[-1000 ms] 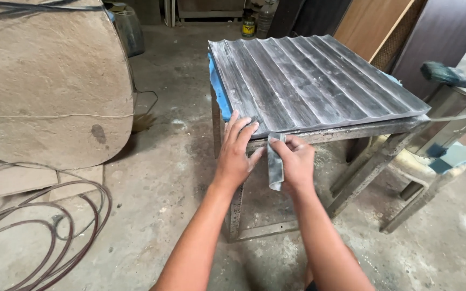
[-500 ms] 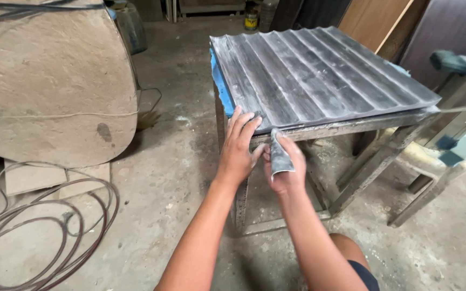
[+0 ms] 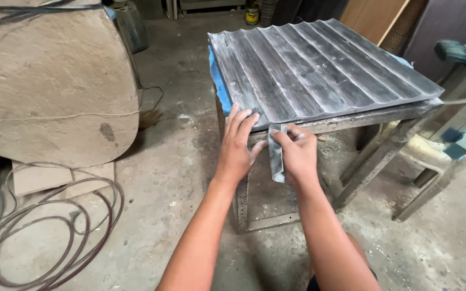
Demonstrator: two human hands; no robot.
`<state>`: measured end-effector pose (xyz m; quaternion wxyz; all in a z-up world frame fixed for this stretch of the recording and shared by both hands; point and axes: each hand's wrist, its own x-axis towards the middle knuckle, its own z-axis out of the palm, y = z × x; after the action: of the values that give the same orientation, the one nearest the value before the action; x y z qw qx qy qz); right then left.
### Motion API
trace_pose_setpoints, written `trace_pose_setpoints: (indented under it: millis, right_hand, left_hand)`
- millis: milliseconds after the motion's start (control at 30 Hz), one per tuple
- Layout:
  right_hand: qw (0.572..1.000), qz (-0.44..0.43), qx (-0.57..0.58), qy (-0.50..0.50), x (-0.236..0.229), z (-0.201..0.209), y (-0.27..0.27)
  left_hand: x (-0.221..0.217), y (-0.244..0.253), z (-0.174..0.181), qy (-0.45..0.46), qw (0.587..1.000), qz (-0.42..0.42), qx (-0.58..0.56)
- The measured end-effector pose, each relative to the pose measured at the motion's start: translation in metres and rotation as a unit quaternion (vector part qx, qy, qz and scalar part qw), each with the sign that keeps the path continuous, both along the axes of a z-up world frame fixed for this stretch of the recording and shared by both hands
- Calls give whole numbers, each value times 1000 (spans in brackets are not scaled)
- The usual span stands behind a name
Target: Sanding a corrugated panel manually using sandpaper to smooth the surface.
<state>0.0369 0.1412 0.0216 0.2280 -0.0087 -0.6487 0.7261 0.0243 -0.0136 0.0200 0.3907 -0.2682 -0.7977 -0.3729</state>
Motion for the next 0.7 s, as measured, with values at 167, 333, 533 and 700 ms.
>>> trace_pose_setpoints:
  millis: [167,333,533,700]
  right_hand:
    - [984,0,-172,-42,18,7,-19]
    - [994,1,-105,-35,3,-3,-3]
    - [995,35,-86,-41,3,2,-4]
    - [990,-12,-138,-18,22,8,-21]
  left_hand:
    - [1,-1,3,-1,1000,-10,0]
    - [3,-3,3,-17,1000,-8,-3]
    - [6,-2,6,-27,1000,-7,1]
    - [8,-6,11,-27,999,-28,5]
